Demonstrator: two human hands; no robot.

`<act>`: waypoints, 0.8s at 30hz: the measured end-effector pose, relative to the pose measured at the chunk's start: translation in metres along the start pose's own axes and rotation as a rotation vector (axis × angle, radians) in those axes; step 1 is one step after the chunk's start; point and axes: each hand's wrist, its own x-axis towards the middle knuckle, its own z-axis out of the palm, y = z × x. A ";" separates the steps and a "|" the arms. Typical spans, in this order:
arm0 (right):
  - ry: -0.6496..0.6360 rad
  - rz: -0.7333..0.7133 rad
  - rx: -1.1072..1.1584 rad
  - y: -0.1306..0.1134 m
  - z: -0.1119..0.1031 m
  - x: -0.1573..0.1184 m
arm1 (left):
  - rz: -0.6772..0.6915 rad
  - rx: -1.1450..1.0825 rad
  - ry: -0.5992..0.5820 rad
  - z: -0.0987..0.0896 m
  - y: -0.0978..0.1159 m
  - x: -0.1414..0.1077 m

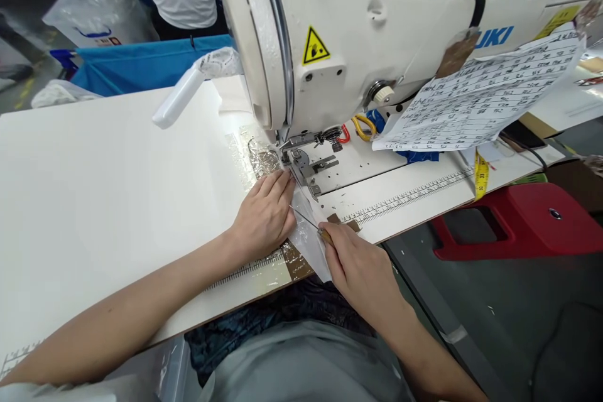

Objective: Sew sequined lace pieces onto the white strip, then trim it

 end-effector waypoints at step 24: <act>-0.106 0.053 -0.036 -0.008 0.006 0.028 | -0.032 -0.034 0.029 -0.002 -0.010 0.004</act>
